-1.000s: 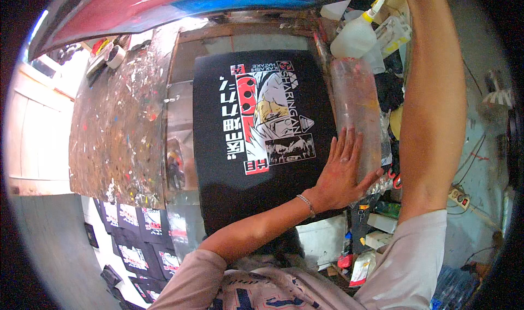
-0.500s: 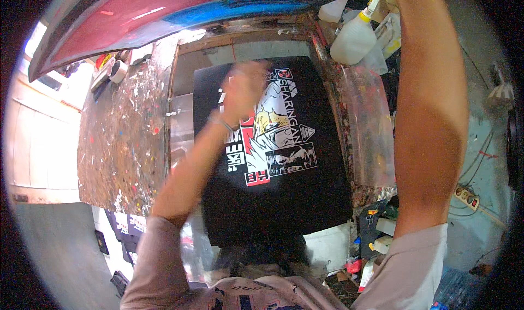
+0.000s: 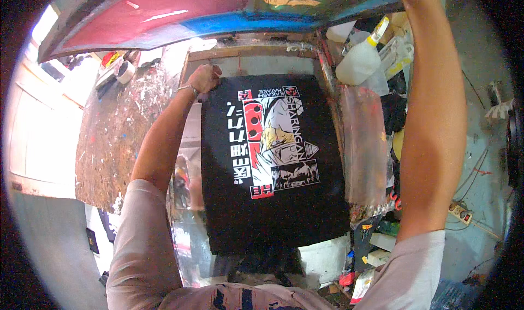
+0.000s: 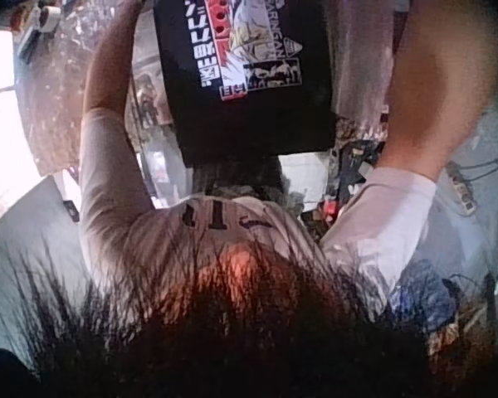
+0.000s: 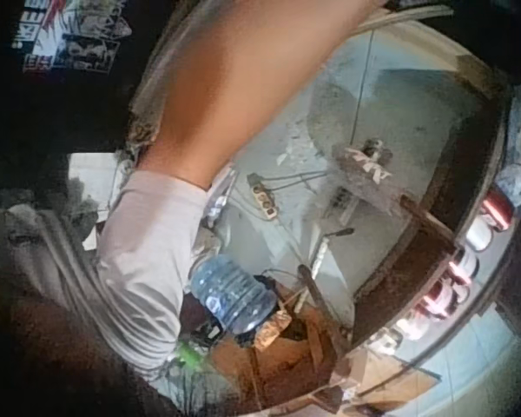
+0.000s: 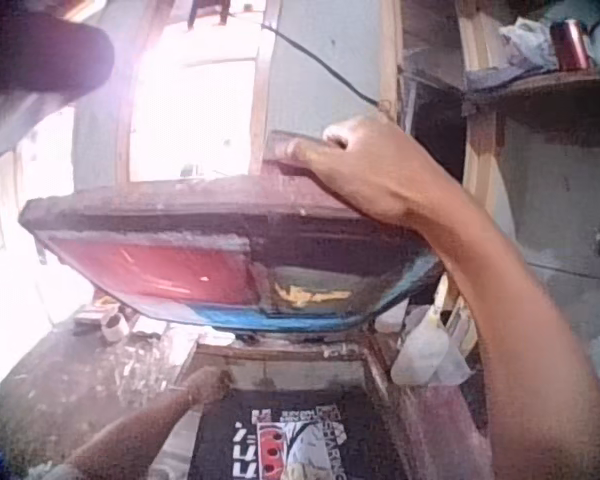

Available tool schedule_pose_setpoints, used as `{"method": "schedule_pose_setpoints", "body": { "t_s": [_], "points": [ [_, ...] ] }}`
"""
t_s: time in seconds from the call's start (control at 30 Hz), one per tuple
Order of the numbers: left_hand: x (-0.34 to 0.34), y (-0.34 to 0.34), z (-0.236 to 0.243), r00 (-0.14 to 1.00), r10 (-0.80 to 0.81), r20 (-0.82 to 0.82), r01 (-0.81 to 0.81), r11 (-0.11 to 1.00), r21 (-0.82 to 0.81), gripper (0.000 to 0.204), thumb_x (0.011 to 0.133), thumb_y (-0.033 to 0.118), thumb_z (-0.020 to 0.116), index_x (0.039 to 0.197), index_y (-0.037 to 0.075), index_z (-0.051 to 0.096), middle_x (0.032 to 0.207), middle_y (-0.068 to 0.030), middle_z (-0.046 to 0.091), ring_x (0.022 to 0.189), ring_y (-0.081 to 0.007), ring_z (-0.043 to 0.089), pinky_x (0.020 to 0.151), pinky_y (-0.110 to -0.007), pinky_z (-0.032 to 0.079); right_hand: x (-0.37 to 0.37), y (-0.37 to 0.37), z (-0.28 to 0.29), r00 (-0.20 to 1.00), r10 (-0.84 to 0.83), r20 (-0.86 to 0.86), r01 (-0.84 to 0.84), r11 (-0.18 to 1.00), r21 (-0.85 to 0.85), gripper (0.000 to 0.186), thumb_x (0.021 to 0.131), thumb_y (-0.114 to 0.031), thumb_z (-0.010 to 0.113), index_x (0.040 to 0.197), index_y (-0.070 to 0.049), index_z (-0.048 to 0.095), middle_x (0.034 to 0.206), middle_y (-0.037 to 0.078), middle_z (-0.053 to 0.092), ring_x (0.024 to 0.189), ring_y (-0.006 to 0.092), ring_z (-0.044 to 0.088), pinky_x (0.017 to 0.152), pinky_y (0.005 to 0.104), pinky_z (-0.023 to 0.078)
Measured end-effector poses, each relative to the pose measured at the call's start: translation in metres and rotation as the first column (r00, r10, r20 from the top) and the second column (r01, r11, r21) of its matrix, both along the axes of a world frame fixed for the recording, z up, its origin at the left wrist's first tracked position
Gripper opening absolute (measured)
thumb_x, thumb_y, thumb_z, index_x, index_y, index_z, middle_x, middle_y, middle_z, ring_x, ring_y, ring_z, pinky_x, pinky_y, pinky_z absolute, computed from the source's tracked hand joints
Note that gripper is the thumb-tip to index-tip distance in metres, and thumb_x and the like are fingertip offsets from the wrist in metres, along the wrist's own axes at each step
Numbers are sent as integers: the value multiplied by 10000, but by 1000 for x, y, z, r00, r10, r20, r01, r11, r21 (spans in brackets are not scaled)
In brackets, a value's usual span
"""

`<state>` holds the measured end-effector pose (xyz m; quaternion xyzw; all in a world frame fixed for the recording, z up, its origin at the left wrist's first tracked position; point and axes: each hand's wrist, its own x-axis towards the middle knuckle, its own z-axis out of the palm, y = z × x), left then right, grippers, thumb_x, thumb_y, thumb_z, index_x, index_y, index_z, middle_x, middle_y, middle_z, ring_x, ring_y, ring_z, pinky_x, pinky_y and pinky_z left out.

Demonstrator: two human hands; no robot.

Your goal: The person performs screen printing on black t-shirts. They place a t-shirt on a table, align a screen, apply yellow ink with a squeegee, lift the screen, and stack the finished shirt. The process is repeated for multiple shirts.

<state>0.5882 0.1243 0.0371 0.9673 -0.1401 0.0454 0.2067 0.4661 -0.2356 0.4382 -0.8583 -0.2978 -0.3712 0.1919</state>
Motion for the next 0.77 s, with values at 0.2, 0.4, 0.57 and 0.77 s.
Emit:
{"method": "schedule_pose_setpoints", "body": {
  "t_s": [0.2, 0.4, 0.57, 0.77],
  "points": [
    [-18, -23, 47, 997, -43, 69, 34, 991, 128, 260, 860, 184, 726, 1078, 44, 738, 1021, -208, 743, 1021, -389, 703, 878, -471, 549, 22, -7, 7, 996, -75, 44, 78, 995, -60, 768, 894, -661, 562, 962, 90, 704, 994, 311, 696, 928, 386, 686, 838, 439, 507],
    [-158, -22, 149, 986, 19, 167, 10, 985, -172, 192, 946, 127, 669, 1067, -16, 711, 955, -180, 734, 874, -294, 694, 805, -406, 523, 45, -17, 3, 999, -17, 31, 18, 1000, -11, 732, 906, -649, 568, 949, 70, 699, 960, 294, 686, 913, 374, 673, 837, 438, 497],
    [-323, 75, 171, 933, 347, -95, -346, 792, -503, 147, 995, 135, 654, 1049, 9, 708, 856, -20, 693, 798, -134, 625, 759, -297, 500, 52, -15, -3, 998, 55, -26, -55, 998, 1, 680, 926, -631, 574, 984, 31, 718, 941, 304, 682, 882, 352, 673, 844, 428, 490],
    [-412, 225, 114, 825, 545, -151, -557, 736, -385, 261, 984, 311, 712, 1120, 88, 719, 978, -29, 672, 998, -118, 591, 930, -309, 457, 185, -73, 22, 966, 243, -92, -256, 953, -162, 529, 1081, -491, 431, 1426, -140, 624, 1428, 124, 620, 1340, 245, 561, 1158, 336, 357]
  ]
}}
